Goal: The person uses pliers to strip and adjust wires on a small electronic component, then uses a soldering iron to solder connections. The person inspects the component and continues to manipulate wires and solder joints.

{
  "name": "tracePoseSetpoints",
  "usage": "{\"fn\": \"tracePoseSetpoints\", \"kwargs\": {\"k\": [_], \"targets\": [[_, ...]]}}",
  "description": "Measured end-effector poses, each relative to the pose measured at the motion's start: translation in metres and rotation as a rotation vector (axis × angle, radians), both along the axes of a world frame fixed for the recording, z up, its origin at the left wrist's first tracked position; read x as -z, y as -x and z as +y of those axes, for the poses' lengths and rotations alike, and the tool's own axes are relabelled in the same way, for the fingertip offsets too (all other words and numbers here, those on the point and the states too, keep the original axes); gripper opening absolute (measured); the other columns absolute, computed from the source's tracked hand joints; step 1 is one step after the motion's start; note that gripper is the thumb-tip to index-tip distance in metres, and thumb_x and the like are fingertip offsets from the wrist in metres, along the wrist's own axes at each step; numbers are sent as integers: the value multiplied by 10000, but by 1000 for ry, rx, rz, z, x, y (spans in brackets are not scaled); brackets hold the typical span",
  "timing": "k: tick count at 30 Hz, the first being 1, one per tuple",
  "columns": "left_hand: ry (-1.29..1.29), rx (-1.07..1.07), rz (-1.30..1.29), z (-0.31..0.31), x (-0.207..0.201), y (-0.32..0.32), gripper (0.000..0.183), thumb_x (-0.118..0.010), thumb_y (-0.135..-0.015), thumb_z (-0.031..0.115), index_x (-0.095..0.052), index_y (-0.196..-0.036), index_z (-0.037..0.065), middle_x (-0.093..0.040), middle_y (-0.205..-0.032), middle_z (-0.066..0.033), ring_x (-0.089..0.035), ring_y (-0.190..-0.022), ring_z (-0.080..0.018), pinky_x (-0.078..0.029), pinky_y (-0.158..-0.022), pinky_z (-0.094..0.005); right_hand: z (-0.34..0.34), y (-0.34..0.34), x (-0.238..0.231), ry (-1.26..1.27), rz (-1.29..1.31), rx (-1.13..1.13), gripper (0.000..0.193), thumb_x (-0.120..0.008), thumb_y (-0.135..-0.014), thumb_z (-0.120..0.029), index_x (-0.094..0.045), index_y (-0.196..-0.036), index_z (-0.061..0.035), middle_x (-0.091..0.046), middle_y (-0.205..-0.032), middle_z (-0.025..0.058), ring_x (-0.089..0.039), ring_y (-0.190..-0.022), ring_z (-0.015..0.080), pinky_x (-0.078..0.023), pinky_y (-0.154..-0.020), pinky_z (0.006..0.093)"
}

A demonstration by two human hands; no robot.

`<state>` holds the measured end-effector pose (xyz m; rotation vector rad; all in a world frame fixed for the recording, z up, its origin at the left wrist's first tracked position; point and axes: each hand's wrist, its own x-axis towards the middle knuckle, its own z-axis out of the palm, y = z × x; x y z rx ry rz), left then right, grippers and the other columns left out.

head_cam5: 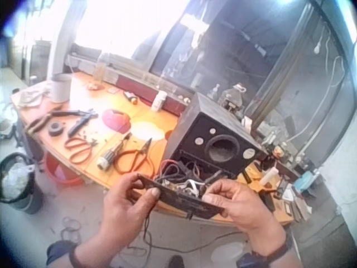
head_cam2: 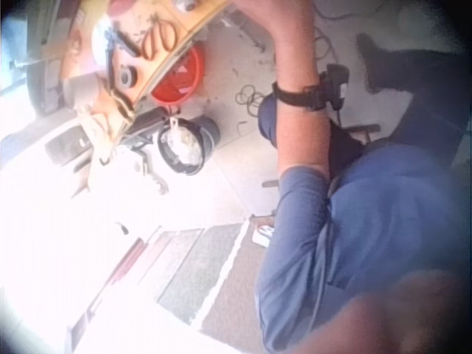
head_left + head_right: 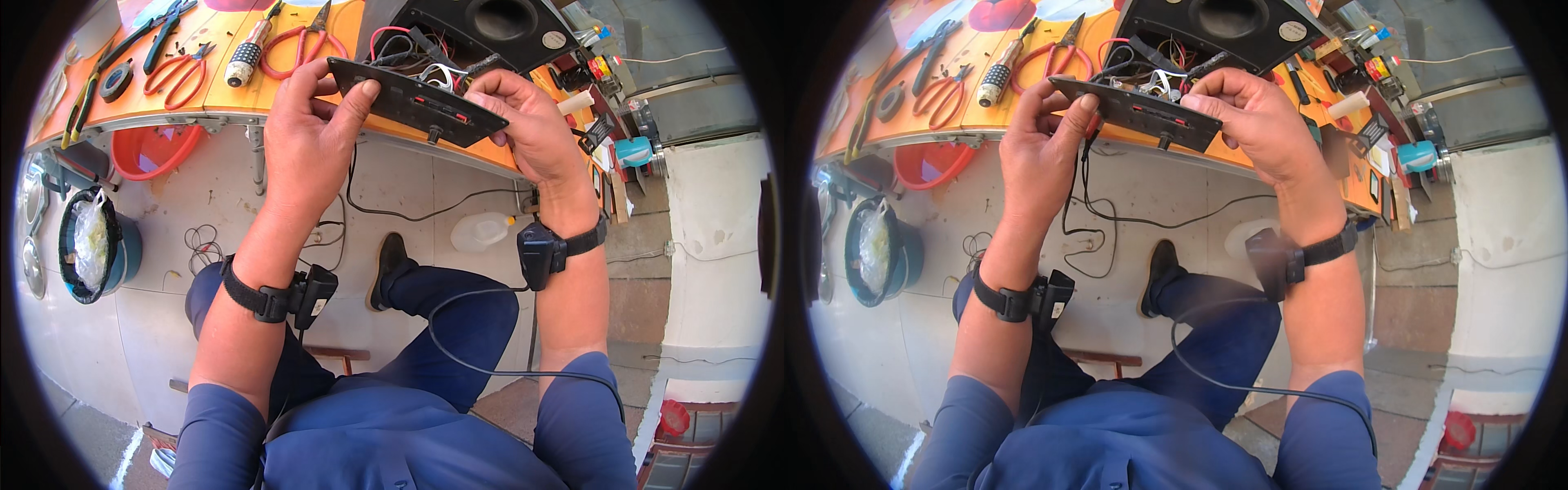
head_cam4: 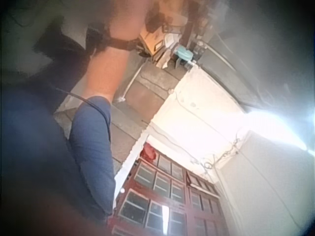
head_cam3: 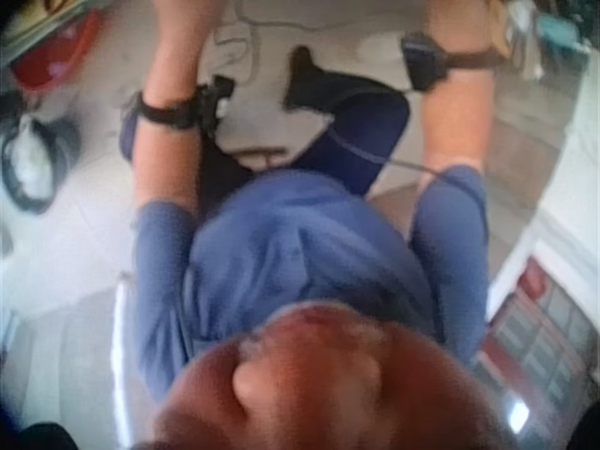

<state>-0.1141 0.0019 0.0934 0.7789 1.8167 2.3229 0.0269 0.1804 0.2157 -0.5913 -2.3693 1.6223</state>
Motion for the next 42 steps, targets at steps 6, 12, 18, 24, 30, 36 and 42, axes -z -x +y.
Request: {"fn": "tracePoseSetpoints", "kwargs": {"k": [6, 12, 18, 24, 30, 36, 42], "targets": [[28, -13, 7, -1, -3, 3, 496, -847, -917, 307, -658, -1258, 2, -701, -979, -75, -648, -726, -107, -535, -626, -267, 3, -1, 1, 0, 57, -29, 157, -746, -990, -243, -748, -1065, -105, -700, -913, -82, -504, -711, -12, -370, -581, 179], [4, -11, 16, 5, 1, 8, 512, -846, -918, 331, -669, -1277, 11, -682, -963, -66, -625, -707, -98, -533, -633, -263, 1, -3, -2, -111, 70, -26, 167, -716, -1010, -227, -749, -1113, -99, -718, -970, -81, -511, -720, -11, -379, -585, 181], [-9, 7, -3, 6, 1, 8, 544, -847, -915, 365, -669, -1290, 13, -664, -957, -54, -610, -715, -103, -534, -641, -262, -5, -9, -10, -125, 69, -50, 290, -564, -1043, -251, -734, -1187, -67, -710, -1055, -21, -542, -833, 27, -428, -669, 207], [-1, -44, 53, 8, -4, 7, 537, -847, -916, 362, -673, -1289, 18, -654, -933, -47, -606, -717, -100, -533, -645, -259, -8, -20, -10, -126, 141, -77, 470, -444, -1000, -290, -687, -1271, 7, -695, -1117, 53, -577, -952, 101, -467, -781, 261], [-19, 1, 24, 7, -9, 8, 528, -843, -920, 363, -678, -1276, 10, -644, -892, -38, -596, -702, -100, -524, -637, -265, -18, -24, 2, -72, 256, -56, 383, -598, -1016, -263, -675, -1275, 7, -695, -1098, 33, -570, -938, 74, -458, -794, 236], [-13, -26, 39, 10, -12, 6, 515, -840, -920, 352, -681, -1263, 2, -642, -859, -37, -601, -719, -115, -514, -634, -275, -23, -18, 10, -99, 274, 28, 325, -739, -1010, -195, -671, -1262, -2, -693, -1054, -16, -557, -885, 34, -456, -787, 205], [-18, -23, 51, 10, -18, 5, 449, -831, -923, 323, -703, -1234, 26, -656, -835, -46, -609, -708, -145, -514, -639, -301, -26, -16, 14, -110, 349, 32, 272, -769, -969, -92, -685, -1215, -13, -720, -1070, 3, -630, -953, 62, -510, -862, 233]]}}
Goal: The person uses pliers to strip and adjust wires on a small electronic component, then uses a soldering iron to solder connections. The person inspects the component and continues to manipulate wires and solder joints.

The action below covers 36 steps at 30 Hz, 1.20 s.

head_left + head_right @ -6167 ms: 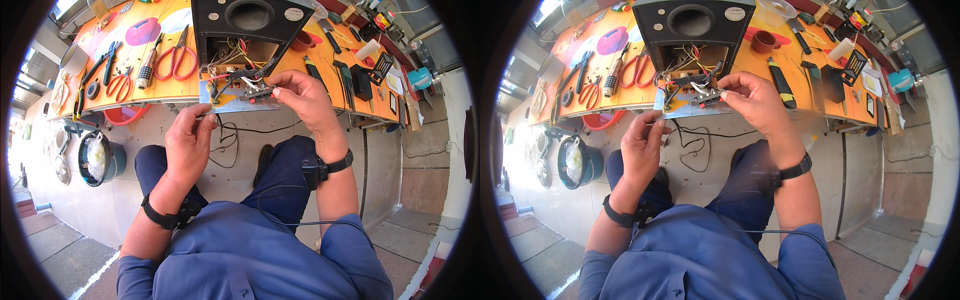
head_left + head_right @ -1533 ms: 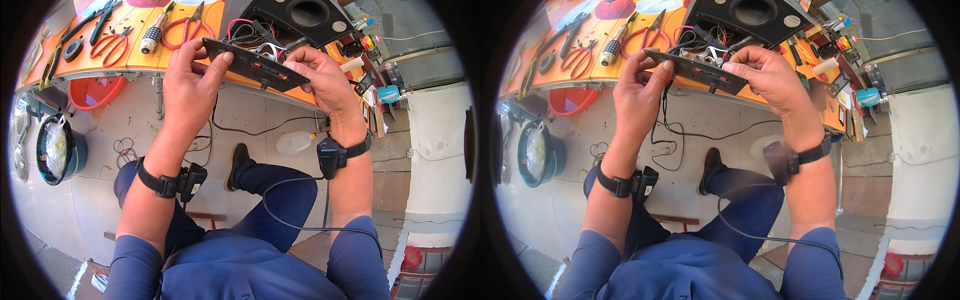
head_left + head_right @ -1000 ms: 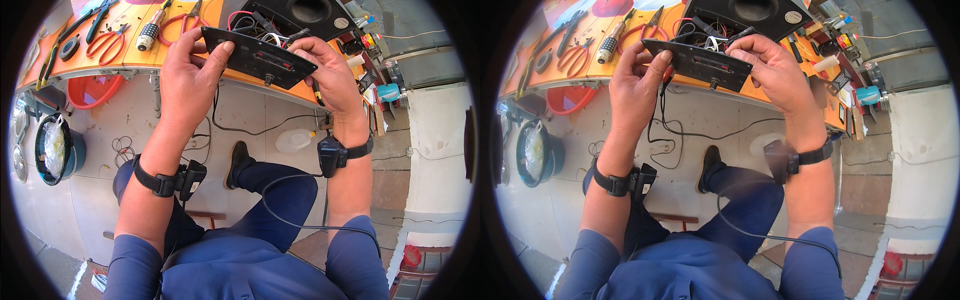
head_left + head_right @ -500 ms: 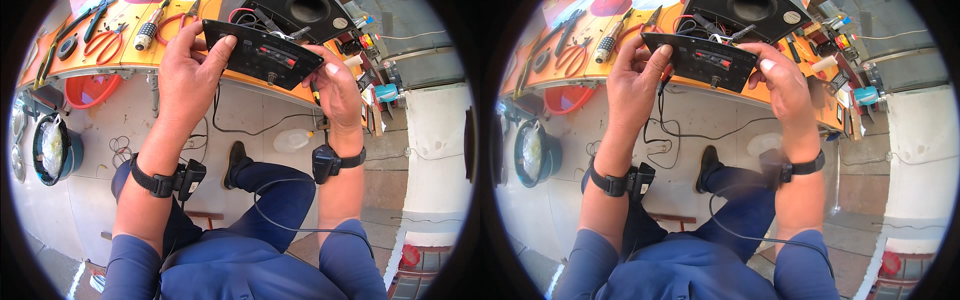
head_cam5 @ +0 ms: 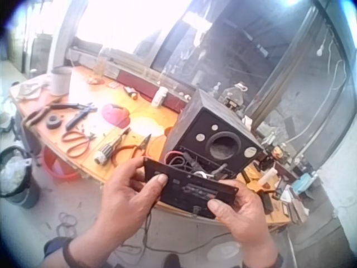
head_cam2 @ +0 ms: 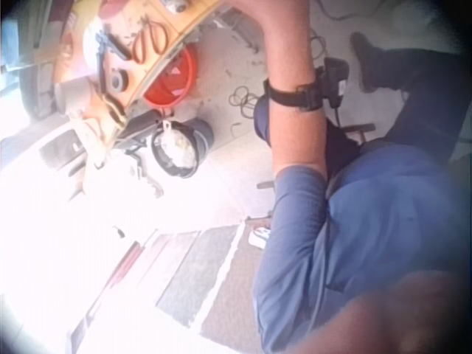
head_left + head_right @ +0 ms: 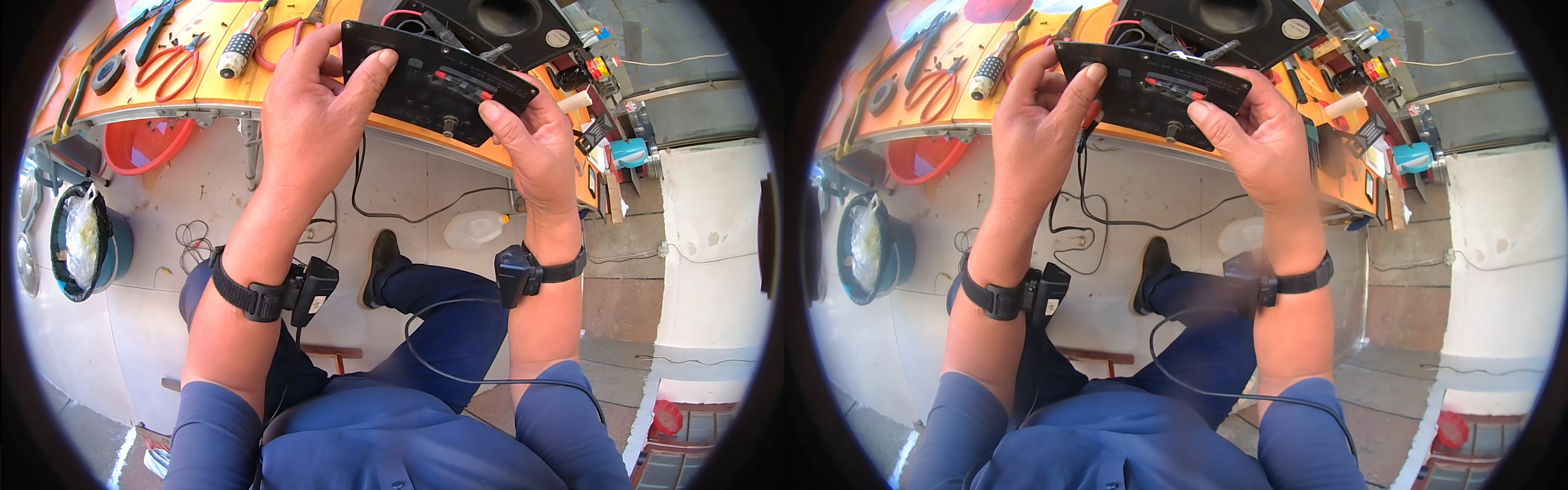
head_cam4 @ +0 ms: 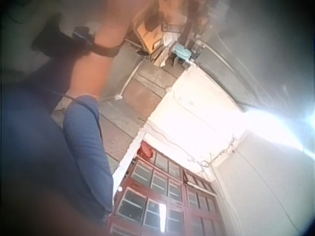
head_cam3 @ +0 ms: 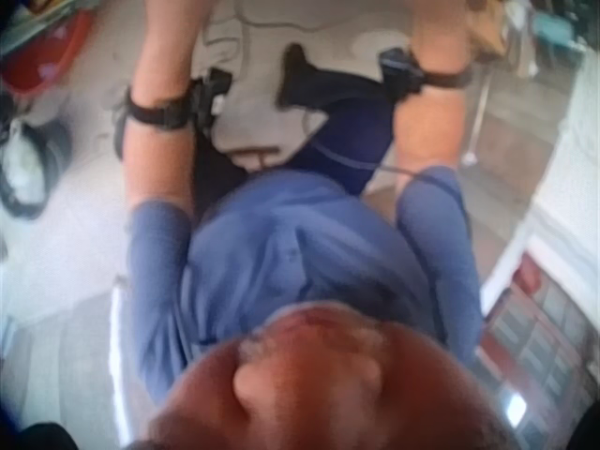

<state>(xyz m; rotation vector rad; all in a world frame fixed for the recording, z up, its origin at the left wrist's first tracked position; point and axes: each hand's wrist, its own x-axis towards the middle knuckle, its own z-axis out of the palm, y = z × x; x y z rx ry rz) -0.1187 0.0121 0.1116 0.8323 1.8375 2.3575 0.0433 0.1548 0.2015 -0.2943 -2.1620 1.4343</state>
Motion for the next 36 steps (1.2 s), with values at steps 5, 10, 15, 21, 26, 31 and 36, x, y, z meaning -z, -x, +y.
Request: {"fn": "tracePoseSetpoints", "kwargs": {"k": [5, 10, 15, 21, 26, 31, 36], "targets": [[2, 21, -10, 0, -4, 0, 387, -809, -938, 331, -722, -1188, 49, -673, -789, -38, -625, -686, -145, -513, -635, -305, 1, 1, 1, 8, -16, 32, 260, -784, -938, -42, -697, -1182, -20, -720, -1080, 2, -637, -977, 66, -513, -893, 245], [3, 37, -28, 0, -6, 0, 377, -801, -942, 339, -727, -1184, 60, -675, -780, -34, -634, -683, -144, -511, -630, -310, 3, 2, 3, 34, 11, 43, 260, -769, -933, -21, -703, -1184, -25, -717, -1076, -1, -634, -958, 63, -511, -877, 237], [37, 18, -6, 0, -5, 1, 375, -795, -945, 347, -731, -1185, 66, -667, -753, -33, -636, -675, -143, -506, -624, -312, 4, 3, 3, 58, 20, 16, 288, -760, -936, -21, -694, -1217, -21, -721, -1076, -2, -640, -955, 62, -513, -854, 230], [-8, 57, -44, 0, -6, 3, 401, -794, -942, 364, -731, -1198, 61, -650, -728, -29, -608, -646, -135, -491, -609, -300, 5, 4, -2, 57, 9, 6, 299, -758, -962, -84, -686, -1245, -22, -727, -1064, -7, -642, -950, 56, -509, -829, 215], [-105, 167, -171, -1, -11, 2, 433, -785, -986, 232, -650, -1313, -17, -669, -857, -5, -647, -768, -46, -562, -662, -204, 6, 5, -4, 6, -3, 45, 290, -735, -1007, -223, -705, -1243, -57, -717, -1010, -42, -602, -860, 11, -477, -669, 181], [-44, 159, -143, -4, -14, 4, 442, -779, -990, 249, -658, -1333, -3, -668, -859, 0, -638, -775, -42, -564, -659, -201, 5, 9, -2, 27, 23, 64, 244, -712, -1030, -269, -748, -1177, -78, -705, -951, -60, -577, -787, -2, -450, -599, 179], [12, 151, -132, -7, -22, 6, 422, -779, -988, 276, -687, -1314, 24, -667, -858, 0, -638, -779, -43, -578, -668, -209, 3, 10, -4, 31, 23, 74, 231, -710, -1032, -271, -765, -1152, -81, -703, -929, -62, -576, -759, 0, -448, -587, 177]]}}
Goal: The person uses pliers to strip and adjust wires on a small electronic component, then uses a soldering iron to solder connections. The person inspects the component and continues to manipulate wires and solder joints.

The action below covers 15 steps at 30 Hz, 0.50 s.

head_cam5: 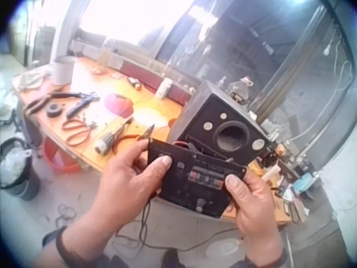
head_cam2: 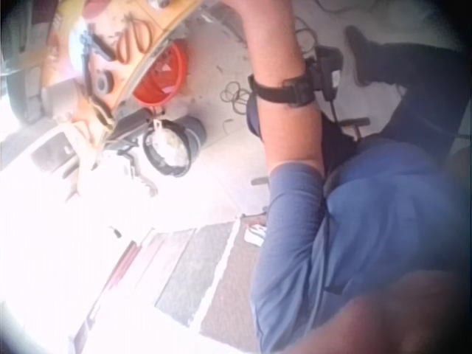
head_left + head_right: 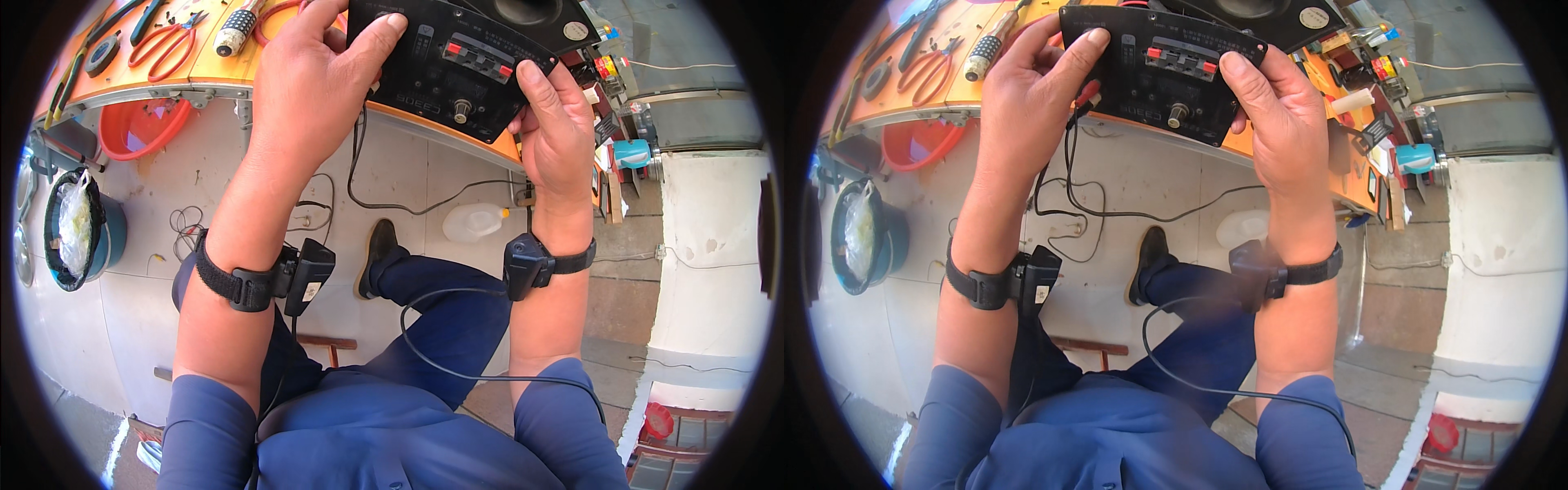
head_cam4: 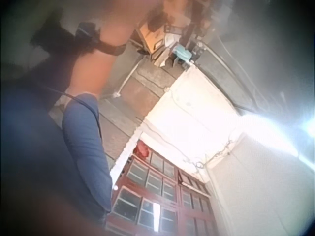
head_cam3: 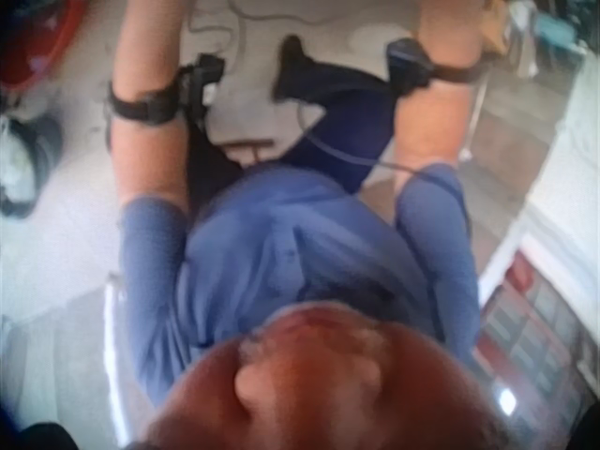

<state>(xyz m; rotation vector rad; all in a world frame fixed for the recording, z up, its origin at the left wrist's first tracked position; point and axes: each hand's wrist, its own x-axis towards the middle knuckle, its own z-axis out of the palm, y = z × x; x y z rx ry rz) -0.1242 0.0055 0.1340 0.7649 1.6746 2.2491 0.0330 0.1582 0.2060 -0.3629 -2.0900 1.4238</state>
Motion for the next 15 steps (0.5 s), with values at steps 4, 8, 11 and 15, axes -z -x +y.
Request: {"fn": "tracePoseSetpoints", "kwargs": {"k": [4, 8, 11, 15], "targets": [[94, 28, -125, -2, -14, -1, 316, -744, -987, 195, -694, -1220, -13, -632, -714, -8, -604, -606, -84, -481, -550, -248, 0, 1, -1, 12, -3, 3, 236, -717, -1026, -275, -764, -1152, -81, -700, -919, -64, -575, -751, 0, -447, -584, 178], [157, 9, -153, -4, -22, -2, 311, -741, -988, 190, -694, -1215, -18, -625, -710, -3, -599, -602, -83, -475, -546, -246, 0, 2, -1, 7, -15, -5, 228, -724, -1017, -273, -763, -1139, -84, -698, -909, -65, -573, -748, -1, -444, -581, 177], [152, 10, -160, -4, -23, -2, 315, -742, -988, 189, -693, -1218, -20, -621, -711, 2, -595, -602, -79, -473, -547, -243, 0, 2, -1, -4, -23, 2, 217, -725, -1011, -264, -762, -1134, -88, -696, -908, -65, -573, -746, -1, -441, -578, 176], [141, 23, -186, -5, -22, -2, 324, -742, -987, 189, -692, -1230, -21, -616, -717, 5, -591, -602, -75, -470, -548, -237, 1, 3, -1, -8, -16, -21, 219, -725, -1010, -255, -759, -1148, -89, -701, -911, -63, -577, -747, 0, -441, -578, 176]]}}
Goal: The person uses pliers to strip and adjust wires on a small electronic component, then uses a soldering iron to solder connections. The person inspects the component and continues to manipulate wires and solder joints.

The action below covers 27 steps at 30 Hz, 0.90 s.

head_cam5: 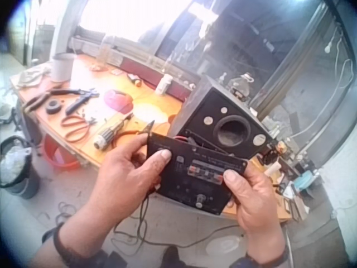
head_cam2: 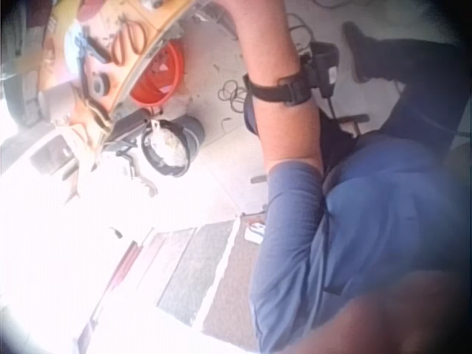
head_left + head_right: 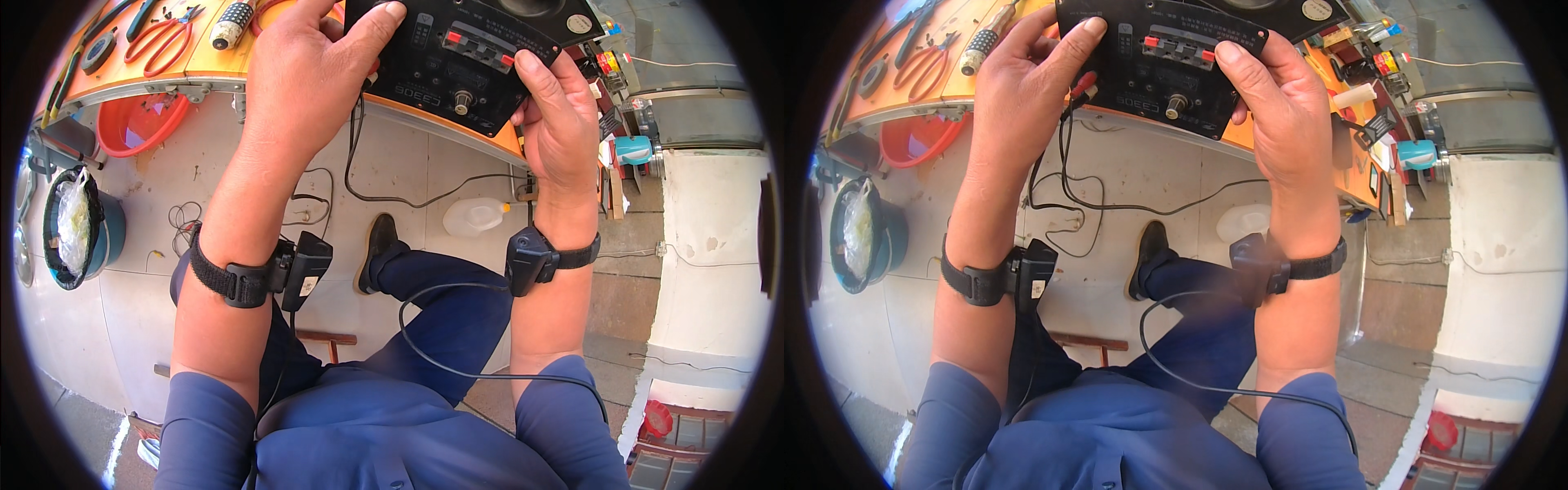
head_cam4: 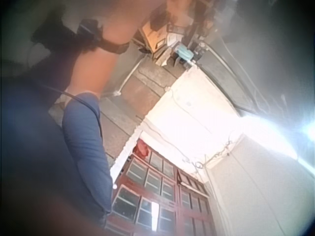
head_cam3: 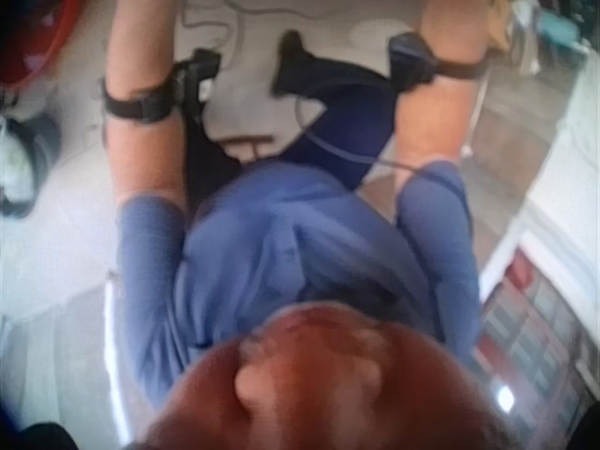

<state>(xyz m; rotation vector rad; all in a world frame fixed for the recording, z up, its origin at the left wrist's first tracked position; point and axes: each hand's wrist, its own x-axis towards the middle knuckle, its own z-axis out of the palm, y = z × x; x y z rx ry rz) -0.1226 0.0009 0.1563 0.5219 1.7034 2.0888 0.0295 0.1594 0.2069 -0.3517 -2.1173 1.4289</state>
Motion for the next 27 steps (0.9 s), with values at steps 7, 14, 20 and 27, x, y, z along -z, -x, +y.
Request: {"fn": "tracePoseSetpoints", "kwargs": {"k": [7, 14, 20, 27], "targets": [[-43, 6, 5, 2, 4, 2, 330, -740, -988, 185, -691, -1242, -19, -612, -722, 8, -588, -602, -71, -467, -548, -233, 0, 1, 1, 14, 12, -19, 221, -726, -1009, -237, -756, -1166, -84, -726, -947, -52, -590, -756, 1, -443, -581, 175], [-95, 20, 5, 3, 13, 3, 333, -745, -985, 191, -693, -1241, -15, -614, -726, 7, -593, -606, -71, -471, -551, -231, 0, 0, -1, -5, 1, -1, 245, -724, -1007, -250, -754, -1176, -74, -727, -958, -46, -589, -772, 3, -441, -587, 177], [-105, -41, 182, 4, 24, 4, 426, -786, -982, 283, -691, -1308, 26, -664, -854, 2, -640, -774, -45, -583, -670, -212, -2, 0, -2, 23, -7, -13, 254, -713, -1013, -257, -748, -1176, -66, -723, -971, -46, -590, -784, 8, -444, -601, 182], [-143, -23, 162, 4, 25, 5, 419, -784, -983, 271, -692, -1303, 18, -650, -850, 12, -627, -765, -38, -568, -661, -201, -2, -1, -1, 31, -6, -8, 249, -716, -1015, -247, -743, -1181, -64, -719, -969, -48, -592, -791, 7, -452, -606, 182]]}}
